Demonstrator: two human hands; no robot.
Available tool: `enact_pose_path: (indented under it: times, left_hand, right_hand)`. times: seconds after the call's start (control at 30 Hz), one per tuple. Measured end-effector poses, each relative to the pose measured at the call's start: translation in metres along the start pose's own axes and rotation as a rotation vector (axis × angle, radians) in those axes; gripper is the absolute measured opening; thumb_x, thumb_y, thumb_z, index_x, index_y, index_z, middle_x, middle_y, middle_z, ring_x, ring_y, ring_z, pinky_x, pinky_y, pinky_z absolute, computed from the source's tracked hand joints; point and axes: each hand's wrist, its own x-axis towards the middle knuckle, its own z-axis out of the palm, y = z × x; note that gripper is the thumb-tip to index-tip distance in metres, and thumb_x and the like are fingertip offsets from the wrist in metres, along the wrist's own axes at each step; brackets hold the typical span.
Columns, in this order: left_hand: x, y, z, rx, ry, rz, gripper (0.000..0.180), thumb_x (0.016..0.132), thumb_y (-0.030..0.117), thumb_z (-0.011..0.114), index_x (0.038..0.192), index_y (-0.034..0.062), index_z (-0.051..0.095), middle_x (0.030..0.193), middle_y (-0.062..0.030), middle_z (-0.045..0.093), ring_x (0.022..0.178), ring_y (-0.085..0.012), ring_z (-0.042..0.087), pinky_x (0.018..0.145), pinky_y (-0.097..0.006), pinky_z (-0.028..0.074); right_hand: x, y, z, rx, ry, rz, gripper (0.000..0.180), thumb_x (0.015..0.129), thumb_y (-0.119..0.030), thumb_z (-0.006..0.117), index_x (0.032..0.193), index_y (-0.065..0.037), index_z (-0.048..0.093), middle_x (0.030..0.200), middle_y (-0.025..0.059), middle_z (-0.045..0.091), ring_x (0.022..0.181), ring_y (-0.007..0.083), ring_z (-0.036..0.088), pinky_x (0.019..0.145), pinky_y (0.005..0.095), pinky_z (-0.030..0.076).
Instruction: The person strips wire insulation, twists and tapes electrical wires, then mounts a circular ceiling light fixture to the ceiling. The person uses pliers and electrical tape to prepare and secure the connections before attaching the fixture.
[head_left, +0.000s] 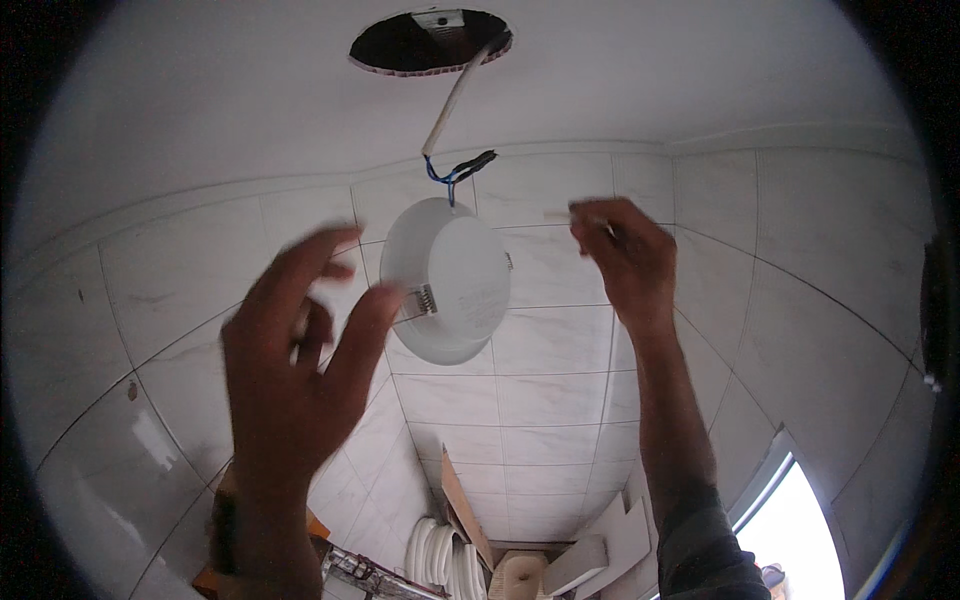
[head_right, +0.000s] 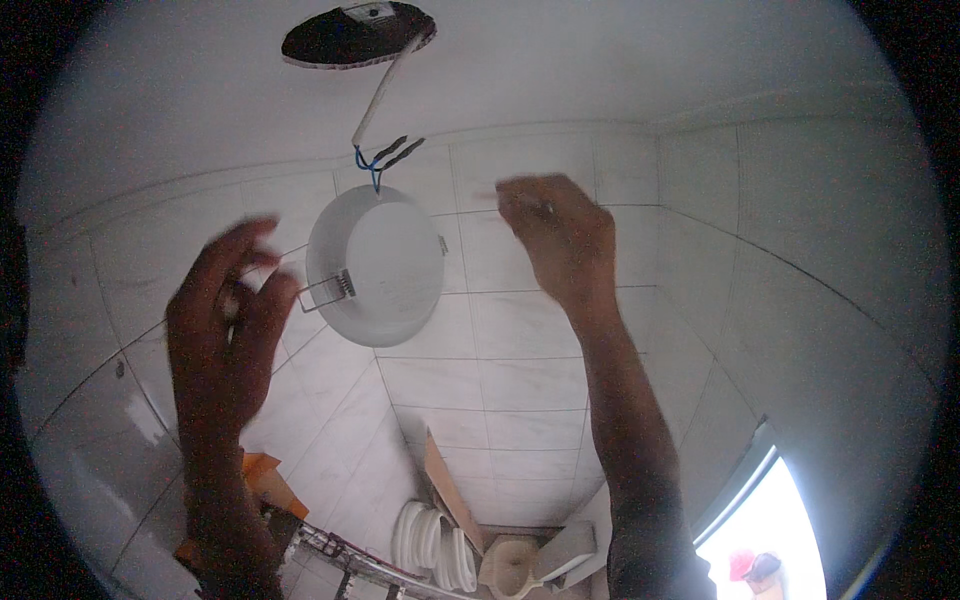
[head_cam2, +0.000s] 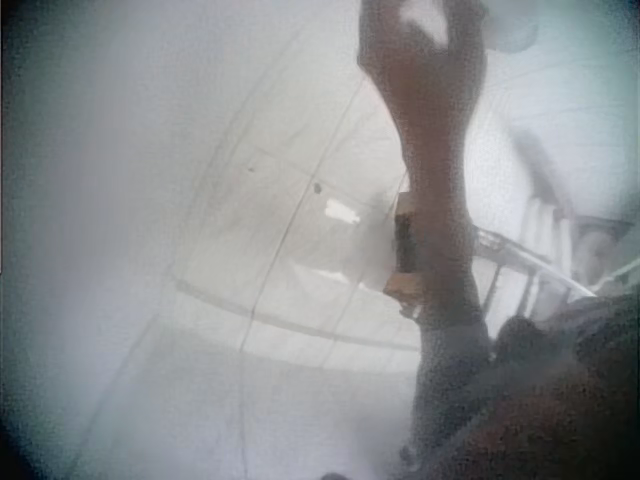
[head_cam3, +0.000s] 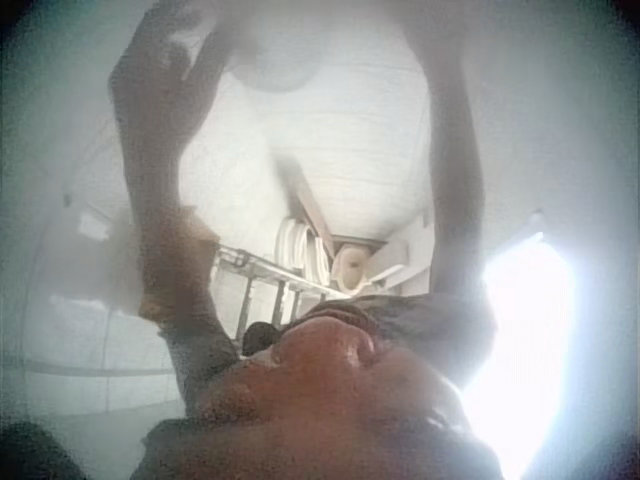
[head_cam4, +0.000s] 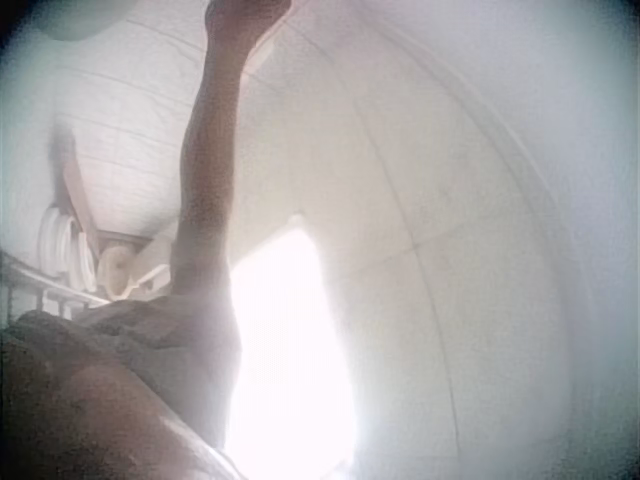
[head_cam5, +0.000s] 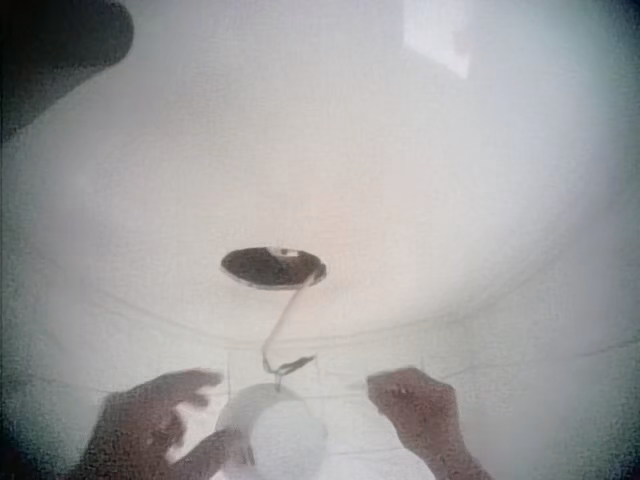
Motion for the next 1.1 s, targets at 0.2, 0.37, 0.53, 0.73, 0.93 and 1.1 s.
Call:
enact_pose_path:
  times: [0.2,0.37,0.53,0.73,0.93,1.1]
  left_hand:
    - [0.065,-0.005,0.046,0.116,-0.066,0.139,0.046,0.09,0.034,0.072,0.126,0.0079,0.064,0.101,-0.021,0.069,0.068,-0.0151,0.064,0.058,-0.032,0.054]
    - [0.084,-0.005,0.06,0.148,-0.161,0.087,0.032,0.091,0.025,0.071,0.114,0.0026,0.07,0.101,-0.0189,0.072,0.076,-0.0219,0.069,0.071,-0.037,0.057]
    - [0.09,-0.004,0.06,0.155,-0.226,-0.022,0.021,0.091,0.019,0.07,0.102,0.0012,0.074,0.096,-0.017,0.073,0.086,-0.0236,0.069,0.078,-0.039,0.056]
    - [0.091,-0.01,0.063,0.185,-0.186,-0.021,0.021,0.09,0.018,0.071,0.102,0.0008,0.074,0.095,-0.0154,0.073,0.084,-0.0229,0.067,0.08,-0.038,0.054]
    - [0.093,-0.014,0.064,0.187,-0.2,0.015,0.019,0.091,0.016,0.069,0.101,0.0009,0.074,0.093,-0.0149,0.073,0.081,-0.0224,0.066,0.077,-0.038,0.054]
    - [0.093,-0.011,0.065,0.176,-0.191,0.0,0.019,0.092,0.017,0.069,0.101,0.0011,0.073,0.093,-0.0146,0.072,0.081,-0.0224,0.066,0.076,-0.038,0.054]
  right_hand:
    - [0.054,-0.013,0.019,0.163,-0.06,0.071,0.019,0.091,-0.006,0.07,0.109,-0.003,0.072,0.092,0.0061,0.071,0.076,0.01,0.062,0.068,0.0263,0.053]
    - [0.064,-0.008,0.026,0.186,-0.089,-0.032,0.018,0.09,-0.012,0.07,0.107,-0.003,0.073,0.091,0.0087,0.073,0.073,0.0129,0.065,0.066,0.0284,0.054]
    - [0.065,-0.006,0.027,0.203,-0.142,-0.036,0.02,0.09,-0.015,0.07,0.106,-0.003,0.073,0.092,0.0105,0.074,0.071,0.0147,0.067,0.063,0.0295,0.055]
    - [0.067,-0.007,0.028,0.19,-0.173,-0.053,0.02,0.091,-0.016,0.07,0.105,-0.002,0.073,0.094,0.0102,0.073,0.071,0.0147,0.067,0.062,0.0299,0.056]
    - [0.069,-0.013,0.025,0.171,-0.226,-0.056,0.016,0.093,-0.009,0.07,0.108,-0.003,0.072,0.087,0.007,0.072,0.072,0.0101,0.063,0.064,0.0264,0.054]
    - [0.072,-0.014,0.023,0.207,-0.232,0.035,0.016,0.093,-0.008,0.07,0.107,-0.003,0.073,0.089,0.0067,0.072,0.075,0.0105,0.064,0.067,0.0267,0.056]
